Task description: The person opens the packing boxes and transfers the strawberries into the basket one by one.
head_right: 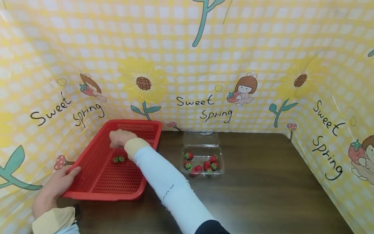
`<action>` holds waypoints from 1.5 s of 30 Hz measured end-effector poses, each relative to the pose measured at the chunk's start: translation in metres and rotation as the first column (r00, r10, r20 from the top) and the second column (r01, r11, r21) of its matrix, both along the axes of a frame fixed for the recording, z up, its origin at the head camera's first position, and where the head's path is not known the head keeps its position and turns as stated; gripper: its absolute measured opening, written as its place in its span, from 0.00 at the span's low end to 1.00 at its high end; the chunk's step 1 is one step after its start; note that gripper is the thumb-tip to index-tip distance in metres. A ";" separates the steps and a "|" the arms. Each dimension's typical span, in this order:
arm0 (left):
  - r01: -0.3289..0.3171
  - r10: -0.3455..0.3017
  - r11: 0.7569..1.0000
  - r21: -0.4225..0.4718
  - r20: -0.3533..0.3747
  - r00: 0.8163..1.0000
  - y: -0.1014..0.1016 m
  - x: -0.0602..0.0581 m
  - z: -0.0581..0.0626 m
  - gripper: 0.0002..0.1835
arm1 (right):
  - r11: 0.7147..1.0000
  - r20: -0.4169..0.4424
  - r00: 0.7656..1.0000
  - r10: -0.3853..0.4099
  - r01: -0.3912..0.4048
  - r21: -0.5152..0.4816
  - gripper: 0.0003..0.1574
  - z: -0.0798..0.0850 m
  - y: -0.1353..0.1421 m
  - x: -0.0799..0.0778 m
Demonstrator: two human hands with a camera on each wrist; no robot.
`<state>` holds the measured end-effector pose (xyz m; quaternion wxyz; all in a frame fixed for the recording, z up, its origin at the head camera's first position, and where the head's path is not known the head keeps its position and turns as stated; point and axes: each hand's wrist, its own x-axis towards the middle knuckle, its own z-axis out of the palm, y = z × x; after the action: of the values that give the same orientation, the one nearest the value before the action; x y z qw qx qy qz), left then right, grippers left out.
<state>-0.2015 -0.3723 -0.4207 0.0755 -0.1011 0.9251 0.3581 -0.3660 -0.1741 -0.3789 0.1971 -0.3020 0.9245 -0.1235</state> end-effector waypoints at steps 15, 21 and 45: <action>-0.001 0.000 1.000 0.025 0.006 1.000 0.004 -0.001 0.002 0.35 | 0.868 -0.401 0.916 -0.027 -0.177 -0.463 0.15 0.070 0.089 0.012; -0.005 0.004 0.998 0.061 0.016 1.000 0.003 0.000 0.002 0.35 | 0.850 -0.527 0.847 -0.071 -0.226 -0.477 0.14 0.079 0.129 0.020; -0.014 0.009 0.997 0.071 0.066 0.998 0.004 -0.005 0.002 0.38 | 0.960 -0.526 0.836 -0.156 0.003 -0.279 0.13 -0.005 0.289 0.040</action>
<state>-0.2061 -0.3686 -0.4188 0.1074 -0.1155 0.9082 0.3877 -0.3259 0.1148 -0.3838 -0.1207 -0.3094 0.9288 -0.1644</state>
